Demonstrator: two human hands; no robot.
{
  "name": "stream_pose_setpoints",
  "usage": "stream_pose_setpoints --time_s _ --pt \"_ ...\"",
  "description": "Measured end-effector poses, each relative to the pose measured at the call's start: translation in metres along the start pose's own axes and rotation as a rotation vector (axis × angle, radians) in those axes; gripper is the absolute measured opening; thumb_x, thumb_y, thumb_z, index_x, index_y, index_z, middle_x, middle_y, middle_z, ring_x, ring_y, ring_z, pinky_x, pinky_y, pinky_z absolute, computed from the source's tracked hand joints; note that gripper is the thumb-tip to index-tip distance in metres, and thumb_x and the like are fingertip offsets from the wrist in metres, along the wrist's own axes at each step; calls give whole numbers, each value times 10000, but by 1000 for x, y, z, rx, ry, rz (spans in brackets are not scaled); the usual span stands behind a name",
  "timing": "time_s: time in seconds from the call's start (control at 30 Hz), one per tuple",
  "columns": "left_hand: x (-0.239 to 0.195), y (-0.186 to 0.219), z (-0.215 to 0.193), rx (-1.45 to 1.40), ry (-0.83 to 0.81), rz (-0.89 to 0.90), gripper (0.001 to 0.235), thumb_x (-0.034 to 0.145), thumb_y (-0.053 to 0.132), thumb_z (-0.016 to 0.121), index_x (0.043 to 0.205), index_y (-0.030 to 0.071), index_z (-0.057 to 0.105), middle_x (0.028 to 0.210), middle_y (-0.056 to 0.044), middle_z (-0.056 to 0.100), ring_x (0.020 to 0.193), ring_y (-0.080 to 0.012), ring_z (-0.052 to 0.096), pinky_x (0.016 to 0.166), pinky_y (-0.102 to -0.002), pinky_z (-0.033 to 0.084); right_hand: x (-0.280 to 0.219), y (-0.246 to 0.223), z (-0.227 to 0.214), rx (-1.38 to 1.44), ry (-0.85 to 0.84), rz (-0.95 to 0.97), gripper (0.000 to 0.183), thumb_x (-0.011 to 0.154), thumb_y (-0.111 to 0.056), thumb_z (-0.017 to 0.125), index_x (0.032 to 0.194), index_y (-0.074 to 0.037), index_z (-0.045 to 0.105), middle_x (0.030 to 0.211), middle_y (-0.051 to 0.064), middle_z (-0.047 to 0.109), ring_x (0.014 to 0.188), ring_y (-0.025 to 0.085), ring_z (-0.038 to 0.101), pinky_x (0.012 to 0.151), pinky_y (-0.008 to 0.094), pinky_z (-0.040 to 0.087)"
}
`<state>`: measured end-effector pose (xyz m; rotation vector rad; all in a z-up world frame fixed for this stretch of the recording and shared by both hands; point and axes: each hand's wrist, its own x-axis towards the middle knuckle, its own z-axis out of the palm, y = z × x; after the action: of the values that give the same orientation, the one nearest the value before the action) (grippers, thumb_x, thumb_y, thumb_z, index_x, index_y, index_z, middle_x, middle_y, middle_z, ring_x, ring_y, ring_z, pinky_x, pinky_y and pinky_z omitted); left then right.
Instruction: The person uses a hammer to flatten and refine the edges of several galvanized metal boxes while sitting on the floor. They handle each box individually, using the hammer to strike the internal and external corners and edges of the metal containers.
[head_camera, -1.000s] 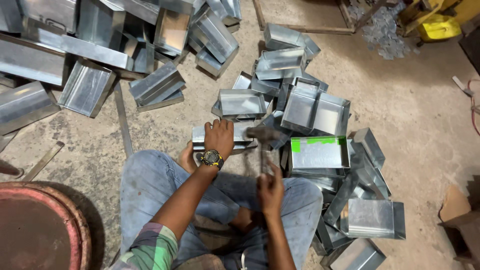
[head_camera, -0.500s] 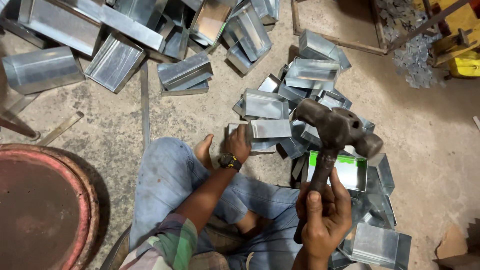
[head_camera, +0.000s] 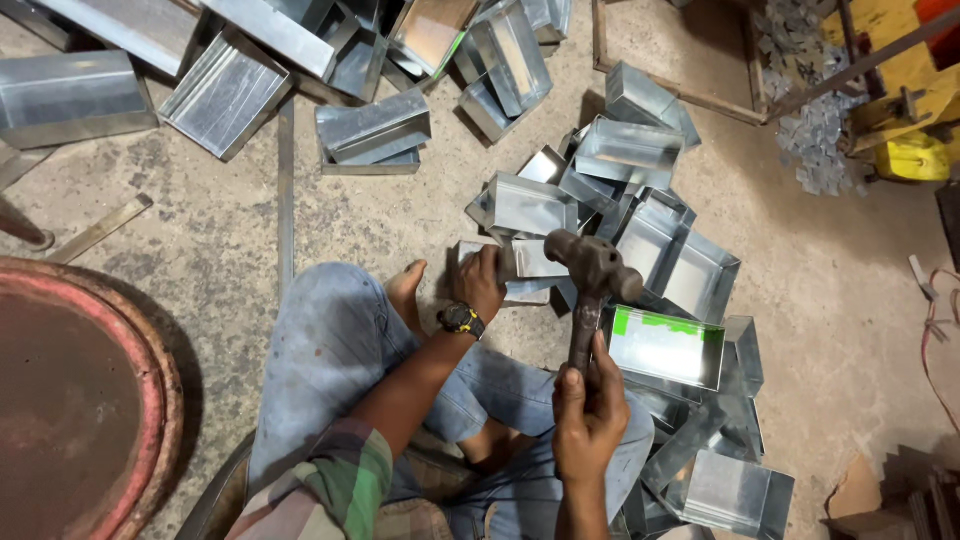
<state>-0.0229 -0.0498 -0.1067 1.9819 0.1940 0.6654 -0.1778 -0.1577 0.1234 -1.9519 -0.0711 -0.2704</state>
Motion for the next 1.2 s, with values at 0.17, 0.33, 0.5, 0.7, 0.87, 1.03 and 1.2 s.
stream_pose_setpoints --time_s 0.17,0.33,0.5,0.7,0.87,1.03,1.2 --pt "8 6 -8 -29 34 39 606 650 -11 764 1202 22 515 1019 -263 655 979 -487 604 838 -552 487 2 7 5 -203 -66 26 509 983 -87 611 1486 -47 541 710 25 595 623 67 521 560 228 435" --pt "5 1 -11 22 -72 -42 568 703 5 771 1201 32 500 1027 -256 652 1015 -477 616 849 -544 490 -11 4 1 -189 1 -10 486 980 -92 611 1461 -56 542 735 5 633 605 60 541 530 231 439" --pt "8 -3 -4 14 22 55 634 660 -11 763 1232 -5 490 1045 -286 644 987 -502 604 842 -554 491 -5 4 7 -268 -74 39 502 966 -74 630 1465 -72 563 703 9 582 597 82 499 535 240 424" --pt "9 -14 5 105 -18 -14 451 794 6 696 1211 47 528 1028 -228 667 1020 -443 630 902 -530 504 -4 11 15 49 -5 127 505 968 -62 608 1467 -114 559 705 -19 578 584 65 490 496 228 396" --pt "10 -7 5 62 22 14 513 710 14 721 1187 12 533 993 -243 663 961 -457 619 838 -544 493 4 -6 22 -272 -59 51 486 970 -75 635 1453 -99 591 717 6 615 601 63 534 530 220 437" --pt "12 -2 -3 65 18 20 525 685 -5 727 1174 9 538 979 -230 658 971 -447 627 844 -527 506 18 -36 -10 -72 -35 -82 483 1009 -83 623 1486 -53 557 832 75 656 667 69 563 560 211 446" --pt "13 -4 -2 68 16 39 474 691 6 740 1126 11 551 978 -222 660 978 -441 629 865 -518 514 26 -56 -12 222 95 -256 481 1036 -72 545 1491 -73 389 887 86 687 583 78 569 497 194 442"
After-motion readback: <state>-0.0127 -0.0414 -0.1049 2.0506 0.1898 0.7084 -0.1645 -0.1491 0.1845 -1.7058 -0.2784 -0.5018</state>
